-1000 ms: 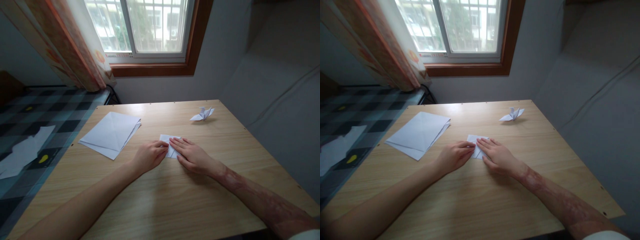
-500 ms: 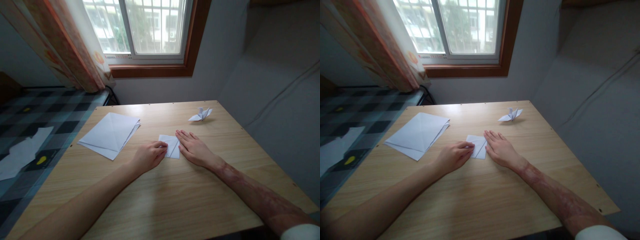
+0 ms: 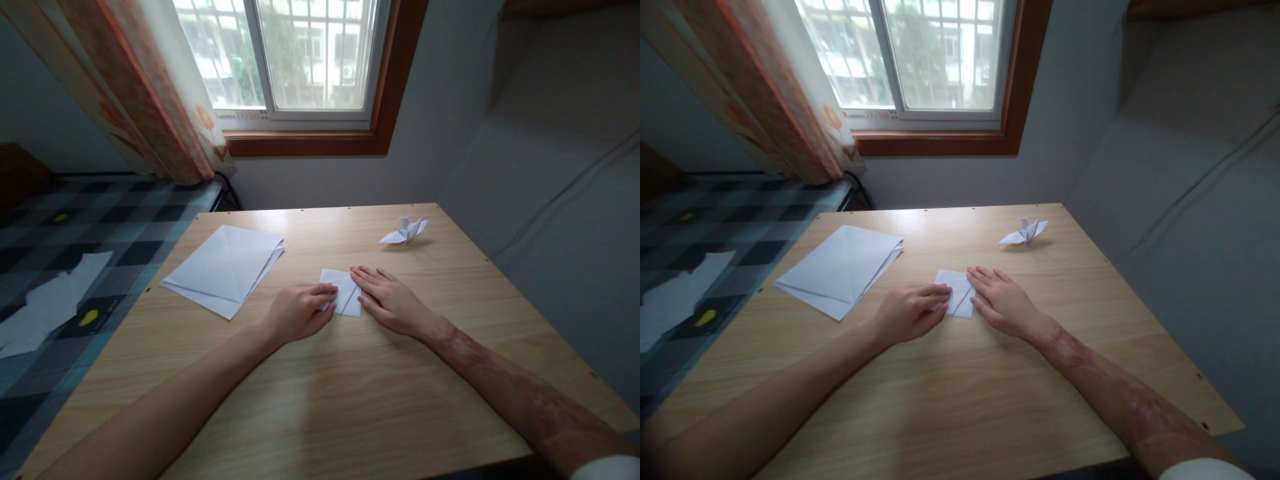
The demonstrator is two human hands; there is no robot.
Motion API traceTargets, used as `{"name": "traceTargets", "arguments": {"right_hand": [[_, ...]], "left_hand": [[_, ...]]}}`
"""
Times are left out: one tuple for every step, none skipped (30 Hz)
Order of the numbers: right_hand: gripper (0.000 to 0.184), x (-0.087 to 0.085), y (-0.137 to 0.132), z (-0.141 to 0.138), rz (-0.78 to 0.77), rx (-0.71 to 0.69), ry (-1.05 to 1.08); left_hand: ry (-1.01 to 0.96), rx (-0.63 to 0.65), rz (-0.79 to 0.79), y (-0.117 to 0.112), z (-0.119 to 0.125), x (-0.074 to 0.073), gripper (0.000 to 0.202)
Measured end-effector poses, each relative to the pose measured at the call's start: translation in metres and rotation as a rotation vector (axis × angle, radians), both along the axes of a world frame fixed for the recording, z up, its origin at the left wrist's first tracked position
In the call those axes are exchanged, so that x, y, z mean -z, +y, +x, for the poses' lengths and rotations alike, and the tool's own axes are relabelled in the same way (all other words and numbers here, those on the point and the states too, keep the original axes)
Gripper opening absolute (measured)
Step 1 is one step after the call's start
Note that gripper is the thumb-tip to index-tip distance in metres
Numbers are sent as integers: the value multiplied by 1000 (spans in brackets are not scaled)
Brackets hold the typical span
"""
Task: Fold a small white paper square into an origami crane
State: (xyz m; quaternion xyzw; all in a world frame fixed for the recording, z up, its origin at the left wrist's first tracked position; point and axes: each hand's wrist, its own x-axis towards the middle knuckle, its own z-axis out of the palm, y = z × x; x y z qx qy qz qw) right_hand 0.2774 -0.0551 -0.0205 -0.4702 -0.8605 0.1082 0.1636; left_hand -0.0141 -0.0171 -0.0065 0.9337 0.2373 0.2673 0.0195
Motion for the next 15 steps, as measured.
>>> {"name": "traceTargets", "arguments": {"right_hand": [[62,0,0,-1,-1,7,-6],[62,0,0,-1,-1,12,-9],[62,1,0,-1,-1,14,-11],[63,1,0,-1,-2,14,-14],[63,1,0,-1,-3,13,-17],[63,2,0,-1,-4,14,-20],[63,2,0,-1,-7,15,-24],[64,2,0,-1,-9,15,-27],[64,2,-1,-1,-10,16,-29],[64,2,-1,-1,-11,17,-33],[64,2,-1,-1,-10,18,-37],[64,2,-1,-1,-8,19,-41],[63,1,-1,-2,-6,20,-45],[63,1,-1,-2,-4,21,-47],[63,1,-1,-2,-2,21,-47]], "left_hand": [[-9,-1,11,1,-1,0,25],[-18,-6,23,2,-2,-1,24],[-27,-13,32,3,-4,-1,25],[-33,-19,41,3,-5,0,25],[-36,-20,49,4,-6,0,26],[-37,-16,56,4,-7,0,28],[-34,-7,60,5,-7,1,30],[-33,2,61,5,-8,1,31],[-36,6,61,5,-8,1,32],[-46,5,63,5,-8,0,30],[-63,-3,68,5,-8,0,25],[-85,-13,78,5,-8,-1,20],[-109,-19,93,5,-7,-2,16],[-129,-22,108,5,-7,-3,14],[-141,-21,116,5,-6,-4,14]]}}
